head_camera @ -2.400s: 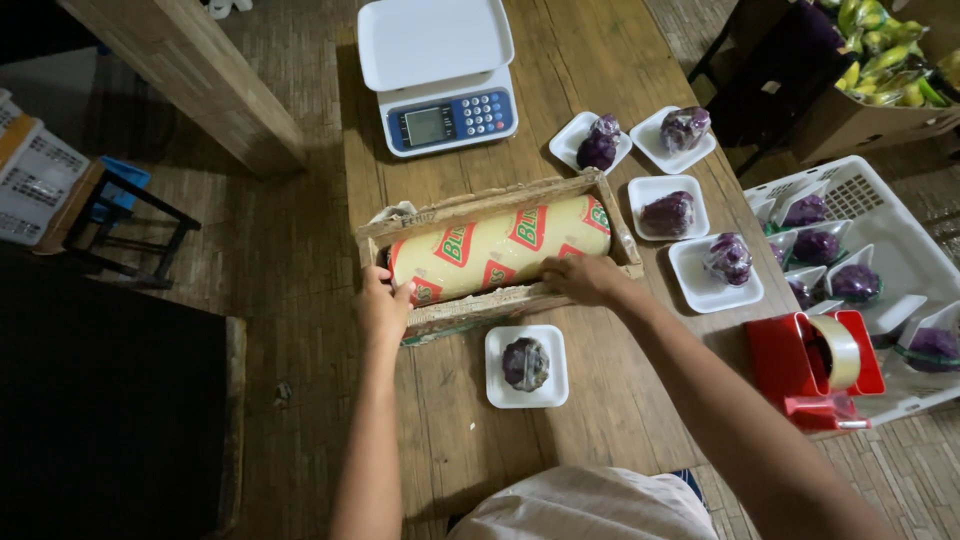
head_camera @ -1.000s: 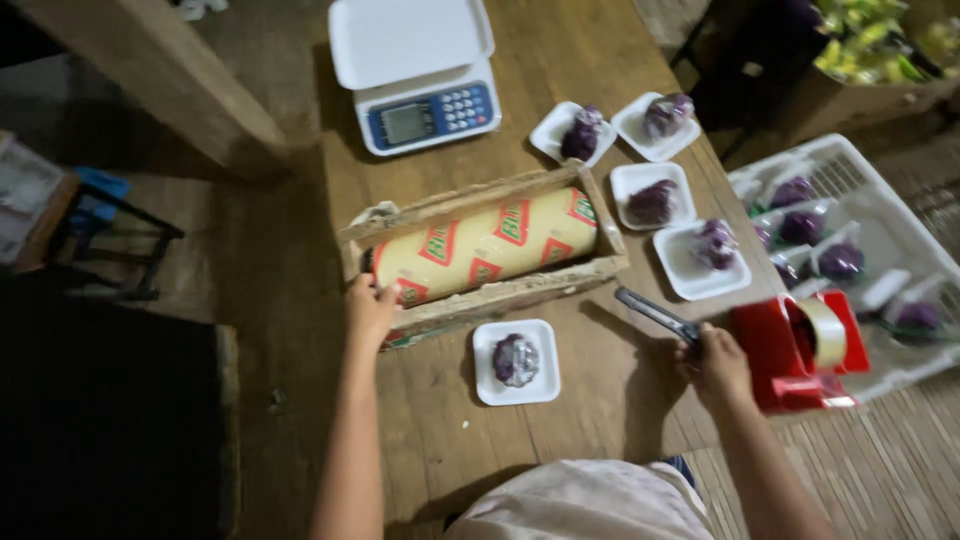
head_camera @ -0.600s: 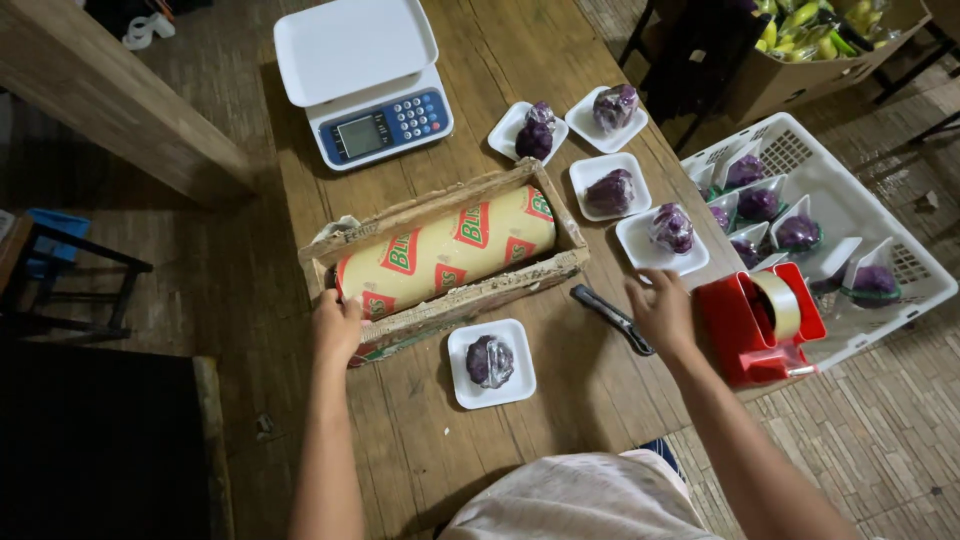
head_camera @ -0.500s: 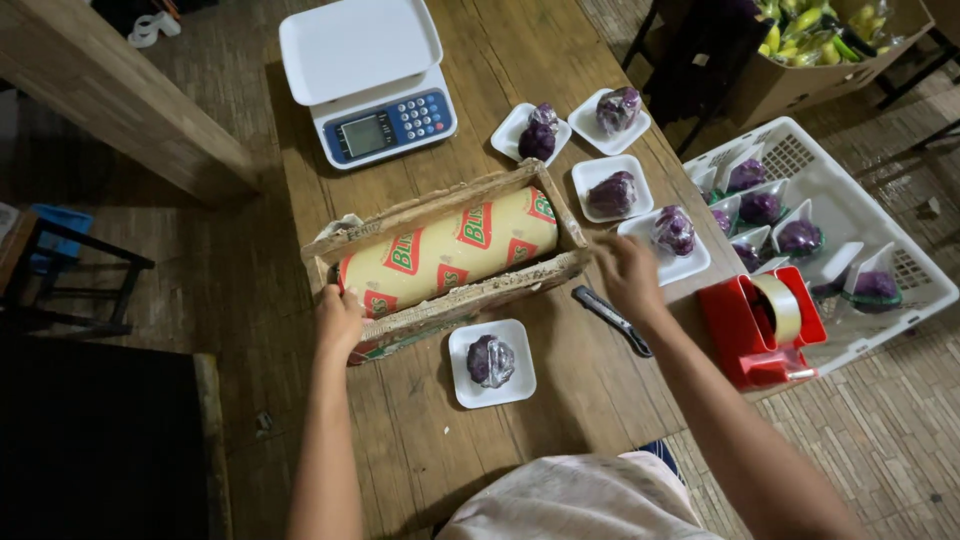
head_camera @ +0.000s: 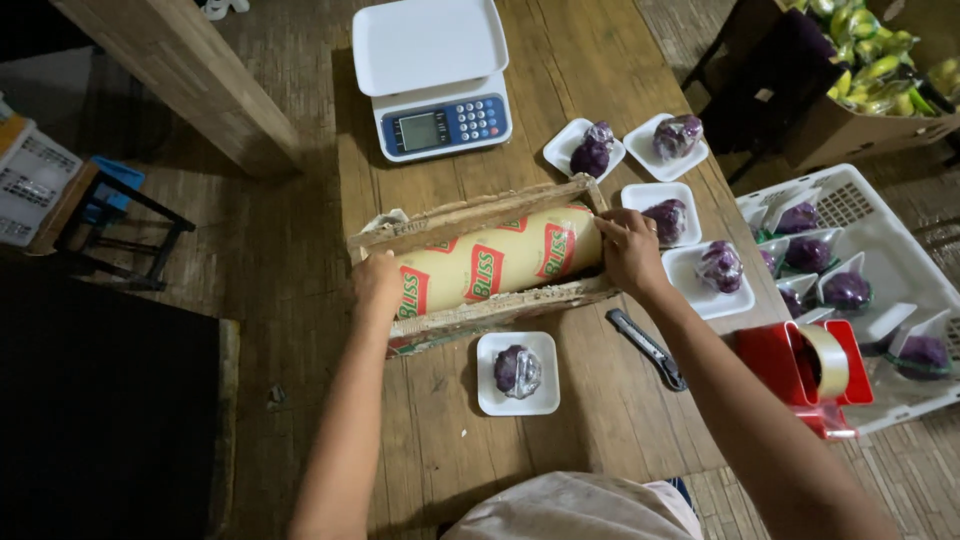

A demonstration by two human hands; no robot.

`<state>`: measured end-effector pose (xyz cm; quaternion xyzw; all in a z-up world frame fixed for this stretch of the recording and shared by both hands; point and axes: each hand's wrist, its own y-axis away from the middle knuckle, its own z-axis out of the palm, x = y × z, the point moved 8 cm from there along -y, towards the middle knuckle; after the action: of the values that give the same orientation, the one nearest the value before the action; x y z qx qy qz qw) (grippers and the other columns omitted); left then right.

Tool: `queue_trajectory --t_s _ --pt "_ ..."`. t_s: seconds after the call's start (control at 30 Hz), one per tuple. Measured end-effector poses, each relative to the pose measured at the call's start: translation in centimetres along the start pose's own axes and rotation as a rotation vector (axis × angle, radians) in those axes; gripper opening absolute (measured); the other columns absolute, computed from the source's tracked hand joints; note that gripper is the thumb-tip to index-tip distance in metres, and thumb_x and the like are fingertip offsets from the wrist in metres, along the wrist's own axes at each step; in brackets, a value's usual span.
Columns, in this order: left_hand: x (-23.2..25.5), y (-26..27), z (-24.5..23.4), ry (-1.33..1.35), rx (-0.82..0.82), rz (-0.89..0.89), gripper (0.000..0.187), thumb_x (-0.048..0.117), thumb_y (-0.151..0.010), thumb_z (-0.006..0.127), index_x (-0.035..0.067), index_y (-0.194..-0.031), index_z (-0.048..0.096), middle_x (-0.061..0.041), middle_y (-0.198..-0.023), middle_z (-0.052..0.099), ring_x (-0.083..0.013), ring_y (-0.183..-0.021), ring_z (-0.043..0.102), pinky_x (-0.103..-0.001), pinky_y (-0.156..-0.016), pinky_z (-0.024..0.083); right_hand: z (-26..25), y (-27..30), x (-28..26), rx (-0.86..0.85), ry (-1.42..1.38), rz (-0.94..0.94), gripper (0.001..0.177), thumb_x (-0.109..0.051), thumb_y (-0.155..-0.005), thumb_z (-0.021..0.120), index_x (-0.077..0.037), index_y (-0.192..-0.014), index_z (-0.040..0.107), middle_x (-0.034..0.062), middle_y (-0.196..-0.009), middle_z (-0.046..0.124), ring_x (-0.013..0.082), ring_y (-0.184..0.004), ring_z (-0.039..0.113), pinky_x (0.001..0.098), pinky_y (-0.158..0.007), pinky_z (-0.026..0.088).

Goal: Packaging purple produce by placing them on foam trays and wrapping them with plastic film.

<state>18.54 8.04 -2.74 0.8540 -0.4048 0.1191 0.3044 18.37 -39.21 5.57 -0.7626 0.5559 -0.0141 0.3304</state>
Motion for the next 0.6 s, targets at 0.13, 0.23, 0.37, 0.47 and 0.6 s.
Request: queue_trajectory --t_s 0.13,0.23,0.37,0.47,0.6 --pt "3.4 3.8 -3.2 -0.226 -0.047 -0.001 0.057 0.042 -0.106 0.028 0.012 -0.129 0.071 -0.014 -0.132 0.069 -0.0306 -0.131 0.06 -0.049 -0.11 0.046 -0.1 -0.2 -0.5 -0.041 0.002 -0.097 0.037 -0.014 -0.08 0.073 -0.014 -0.116 0.077 0.0032 -0.121 0.068 0.0302 -0.116 0.063 0.0393 -0.095 0.05" --pt "4.7 4.8 -4.1 -0.284 -0.057 0.006 0.058 0.039 -0.106 0.028 0.009 -0.128 0.072 -0.015 -0.133 0.069 -0.0323 -0.13 0.061 -0.049 -0.109 0.046 -0.6 -1.6 -2.2 -0.081 0.017 -0.184 0.037 -0.022 -0.082 0.078 -0.015 -0.119 0.075 0.0036 -0.121 0.069 0.0304 -0.119 0.063 0.039 -0.09 0.054" --pt "5.5 5.0 -4.6 -0.327 -0.023 0.02 0.057 0.038 -0.107 0.027 0.008 -0.129 0.071 -0.017 -0.132 0.07 -0.034 -0.128 0.063 -0.05 -0.106 0.048 -2.0 -3.9 -7.9 -0.186 -0.087 -0.44 0.023 -0.014 -0.089 0.073 -0.01 -0.111 0.077 0.0097 -0.11 0.075 0.0328 -0.106 0.071 0.0401 -0.081 0.058" --pt "5.5 4.0 -4.4 -0.346 -0.003 0.042 0.056 0.038 -0.107 0.026 0.012 -0.128 0.072 -0.014 -0.129 0.071 -0.0332 -0.125 0.065 -0.051 -0.103 0.05 -0.2 -4.3 -8.5 -0.225 -0.067 -0.556 0.015 -0.012 -0.093 0.067 -0.015 -0.103 0.078 0.0045 -0.099 0.078 0.0268 -0.095 0.075 0.0355 -0.073 0.059" --pt "6.2 5.4 -5.2 -0.363 -0.017 0.016 0.056 0.037 -0.108 0.027 0.01 -0.13 0.07 -0.013 -0.131 0.071 -0.0325 -0.127 0.064 -0.048 -0.106 0.048 1.6 -4.9 -6.7 -0.244 -0.033 -0.614 0.01 -0.016 -0.094 0.065 -0.016 -0.093 0.074 0.0009 -0.093 0.075 0.0227 -0.092 0.073 0.0334 -0.075 0.056"
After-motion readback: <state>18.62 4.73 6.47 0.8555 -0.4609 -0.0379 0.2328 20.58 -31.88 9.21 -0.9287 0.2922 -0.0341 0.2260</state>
